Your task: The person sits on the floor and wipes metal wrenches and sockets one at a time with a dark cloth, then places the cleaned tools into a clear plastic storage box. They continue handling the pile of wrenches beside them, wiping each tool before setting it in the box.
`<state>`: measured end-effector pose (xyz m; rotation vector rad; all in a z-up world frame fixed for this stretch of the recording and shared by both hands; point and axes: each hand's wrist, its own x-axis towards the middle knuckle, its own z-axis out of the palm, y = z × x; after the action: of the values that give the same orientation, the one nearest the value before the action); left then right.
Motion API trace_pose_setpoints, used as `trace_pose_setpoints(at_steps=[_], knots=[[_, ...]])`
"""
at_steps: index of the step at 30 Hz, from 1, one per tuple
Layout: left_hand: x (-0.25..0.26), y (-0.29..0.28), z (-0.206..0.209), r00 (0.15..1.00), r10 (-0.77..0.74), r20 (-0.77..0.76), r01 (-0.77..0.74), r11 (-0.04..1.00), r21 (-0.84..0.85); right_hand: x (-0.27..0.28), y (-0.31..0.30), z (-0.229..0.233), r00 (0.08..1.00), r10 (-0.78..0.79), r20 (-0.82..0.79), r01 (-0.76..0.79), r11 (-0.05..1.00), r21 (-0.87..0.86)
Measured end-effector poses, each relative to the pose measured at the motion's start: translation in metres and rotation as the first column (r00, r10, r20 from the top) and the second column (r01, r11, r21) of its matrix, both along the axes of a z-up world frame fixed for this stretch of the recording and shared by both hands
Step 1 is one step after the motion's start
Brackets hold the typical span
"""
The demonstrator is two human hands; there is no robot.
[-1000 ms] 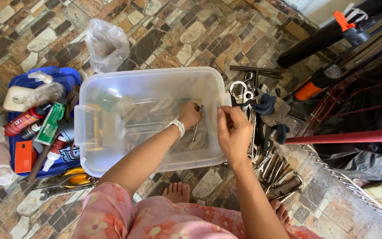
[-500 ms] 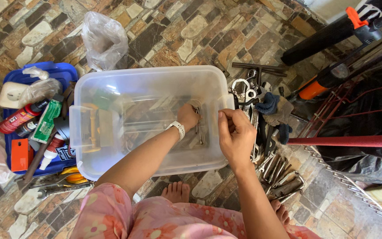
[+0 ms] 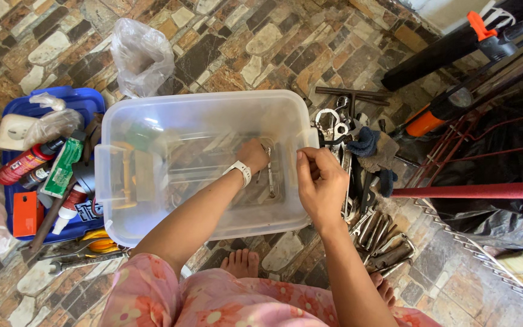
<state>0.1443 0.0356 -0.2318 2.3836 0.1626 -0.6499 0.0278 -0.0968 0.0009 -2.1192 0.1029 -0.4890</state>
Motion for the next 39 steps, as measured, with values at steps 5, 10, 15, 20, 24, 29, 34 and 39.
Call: trace_pose_setpoints(at_steps=[5, 10, 15, 20, 24, 29, 34, 39], knots=[[-0.005, -0.003, 0.017, 0.995, 0.038, -0.094, -0.034, 0.998, 0.05, -0.001, 0.0, -0.002, 1.0, 0.001, -0.008, -0.001, 1.0, 0.004], [-0.012, -0.006, 0.026, 0.965, 0.13, -0.229, -0.173, 0.969, -0.178, 0.0, -0.002, -0.004, 1.0, 0.003, -0.025, -0.003, 1.0, -0.029], [-0.013, -0.008, 0.028, 0.962, 0.134, -0.238, -0.197, 0.944, -0.265, 0.001, -0.002, -0.004, 1.0, 0.011, -0.003, -0.011, 1.0, -0.019], [-0.014, -0.008, 0.029, 0.975, 0.096, -0.202, -0.148, 0.953, -0.264, 0.002, -0.001, -0.002, 1.0, 0.0, 0.013, 0.0, 1.0, -0.03], [-0.015, -0.005, 0.027, 0.987, 0.035, -0.159, -0.067, 0.977, -0.203, 0.001, -0.001, -0.001, 1.0, -0.009, 0.011, 0.009, 1.0, -0.025], [-0.001, -0.003, 0.03, 0.965, -0.216, 0.146, 0.187, 0.964, 0.191, 0.003, -0.002, -0.002, 0.999, -0.005, 0.035, 0.006, 1.0, -0.014], [0.005, 0.007, 0.066, 0.945, -0.324, 0.051, 0.296, 0.909, 0.294, 0.002, -0.001, -0.002, 0.998, -0.013, 0.053, 0.013, 1.0, 0.0], [0.002, 0.005, 0.142, 0.936, -0.349, 0.048, 0.336, 0.925, 0.174, 0.003, -0.003, -0.006, 0.999, -0.007, 0.041, 0.006, 0.999, 0.036]])
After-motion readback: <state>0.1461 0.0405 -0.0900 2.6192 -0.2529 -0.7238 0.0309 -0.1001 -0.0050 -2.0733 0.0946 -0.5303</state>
